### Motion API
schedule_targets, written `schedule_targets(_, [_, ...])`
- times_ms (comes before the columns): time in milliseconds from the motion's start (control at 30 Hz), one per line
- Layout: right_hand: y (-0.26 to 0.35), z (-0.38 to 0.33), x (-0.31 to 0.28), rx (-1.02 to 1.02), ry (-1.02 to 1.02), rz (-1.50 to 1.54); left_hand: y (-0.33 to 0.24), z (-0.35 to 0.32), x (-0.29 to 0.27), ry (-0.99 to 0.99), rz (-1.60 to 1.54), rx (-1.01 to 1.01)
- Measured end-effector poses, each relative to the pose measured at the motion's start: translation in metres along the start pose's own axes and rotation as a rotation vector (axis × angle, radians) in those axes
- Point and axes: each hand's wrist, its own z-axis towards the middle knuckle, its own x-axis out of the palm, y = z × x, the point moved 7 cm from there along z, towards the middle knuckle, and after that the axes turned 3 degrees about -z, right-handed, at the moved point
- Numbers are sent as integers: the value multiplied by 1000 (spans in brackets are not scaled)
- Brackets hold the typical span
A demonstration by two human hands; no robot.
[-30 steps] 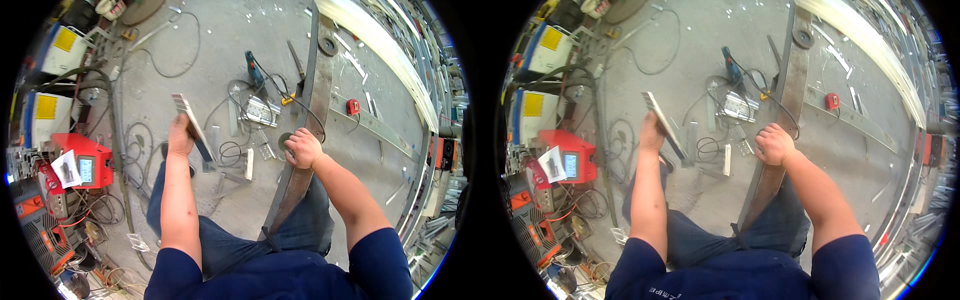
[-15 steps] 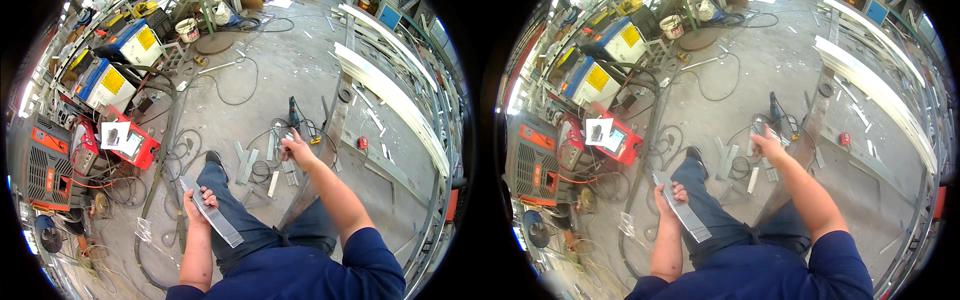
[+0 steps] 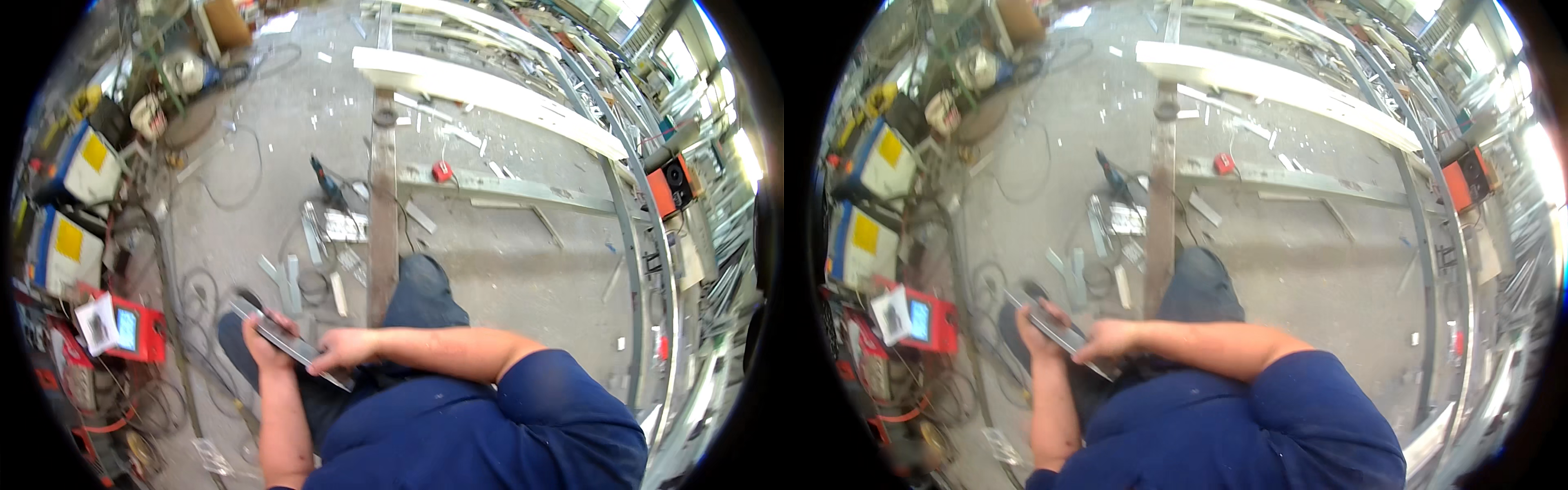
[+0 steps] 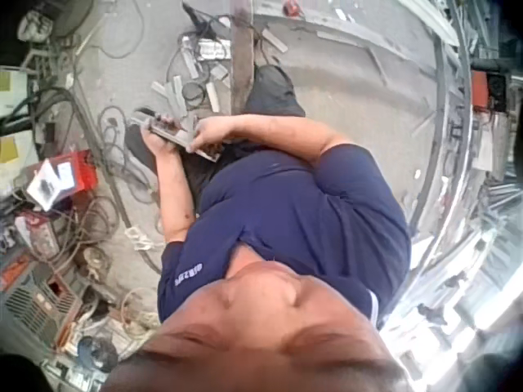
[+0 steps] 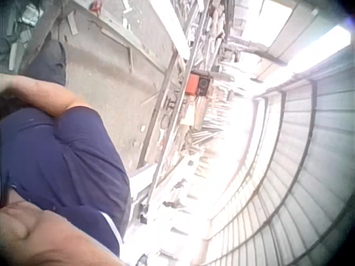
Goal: The person walks through a workshop, picks up small metal pieces, and places them into a cutting machine. After operating the machine, the person carries the cut pieces and stacks them with other metal profiles on the floor.
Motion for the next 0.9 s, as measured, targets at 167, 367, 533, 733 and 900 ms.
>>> schedule_targets(167, [-18,6,-5,19,-86,214,23,36,-4,-56,68,-144])
schedule_targets(367, [-40,40,-32,-8,-163,138,39,72,-1,-150,174,-264])
schedule_targets(533, [-44,12,-67,-90,-170,231,57,82,24,-55,290,-440])
schedule_targets(733, [-32,-66,-82,-51,-171,288,82,40,90,-245,455,-478])
schedule_targets(900, [-24,-158,-114,-217,-442,636,134,4,231,-186,608,-450])
